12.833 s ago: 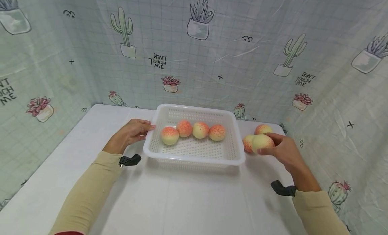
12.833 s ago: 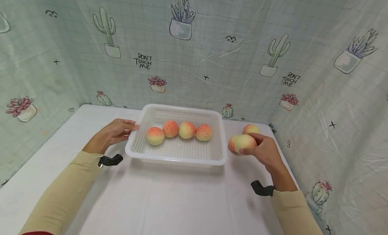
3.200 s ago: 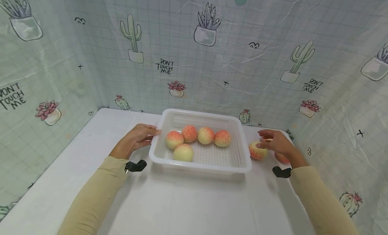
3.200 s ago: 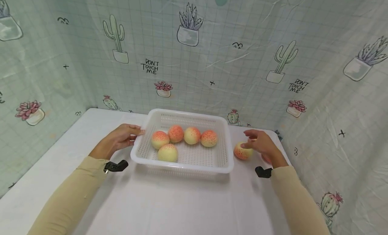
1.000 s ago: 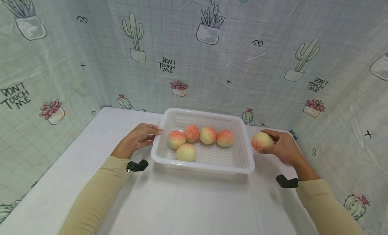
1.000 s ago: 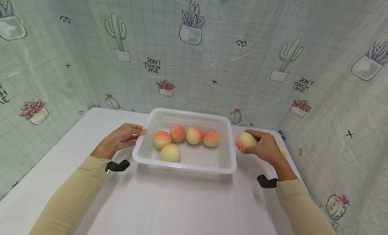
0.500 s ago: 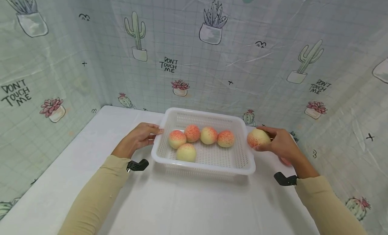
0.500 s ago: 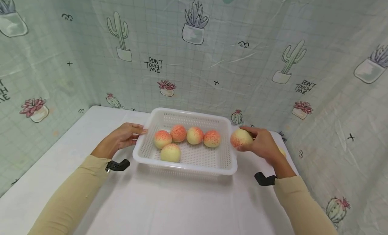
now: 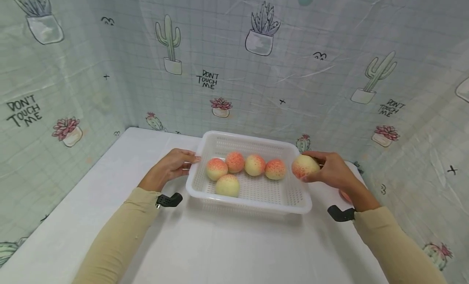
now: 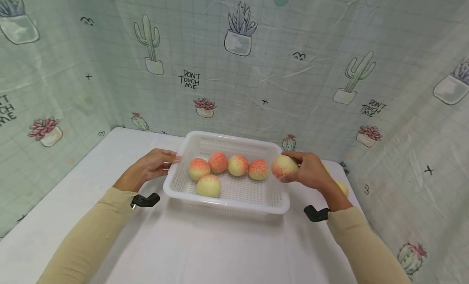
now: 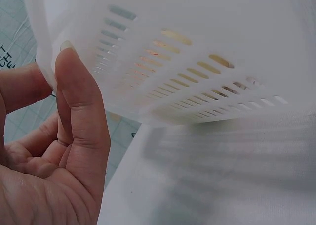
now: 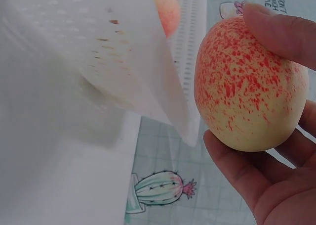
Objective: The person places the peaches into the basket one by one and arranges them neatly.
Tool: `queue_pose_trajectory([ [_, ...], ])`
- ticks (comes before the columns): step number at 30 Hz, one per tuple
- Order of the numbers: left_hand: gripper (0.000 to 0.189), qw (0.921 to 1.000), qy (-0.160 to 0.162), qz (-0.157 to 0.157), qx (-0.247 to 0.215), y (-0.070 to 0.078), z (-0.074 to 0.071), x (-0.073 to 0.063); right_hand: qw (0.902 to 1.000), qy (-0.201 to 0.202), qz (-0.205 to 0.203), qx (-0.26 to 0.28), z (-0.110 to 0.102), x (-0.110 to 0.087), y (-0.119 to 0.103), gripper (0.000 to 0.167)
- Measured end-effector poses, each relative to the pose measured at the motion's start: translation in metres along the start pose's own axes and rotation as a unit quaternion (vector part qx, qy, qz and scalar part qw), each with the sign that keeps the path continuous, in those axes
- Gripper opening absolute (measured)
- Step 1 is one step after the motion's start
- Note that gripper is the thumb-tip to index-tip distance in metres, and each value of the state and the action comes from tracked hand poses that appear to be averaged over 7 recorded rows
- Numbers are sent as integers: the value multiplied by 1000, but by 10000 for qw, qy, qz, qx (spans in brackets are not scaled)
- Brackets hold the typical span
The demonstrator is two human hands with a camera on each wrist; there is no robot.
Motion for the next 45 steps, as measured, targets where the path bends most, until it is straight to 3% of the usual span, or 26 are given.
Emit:
queue_pose_trajectory([
  [10, 46, 10000, 69, -4, 55, -1, -1, 0, 9994, -298, 153, 14, 10, 10, -15, 86],
  [21, 45, 9999, 100, 22, 56, -1, 1, -1, 9964, -370, -757, -94, 24, 17, -26, 80],
  [45, 43, 10000, 79, 14, -35, -2, 1, -1, 9872, -879, -1319, -175, 44, 28, -48, 75],
])
Point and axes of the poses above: each hand's wrist, its own x-axis towards the middle knuckle, its own z-axis out of the palm, y = z × x, the point moved 2 cm from there along x, towards the middle knuckle, and after that the axes turned 4 degrees about z, right-handed, at the moved point
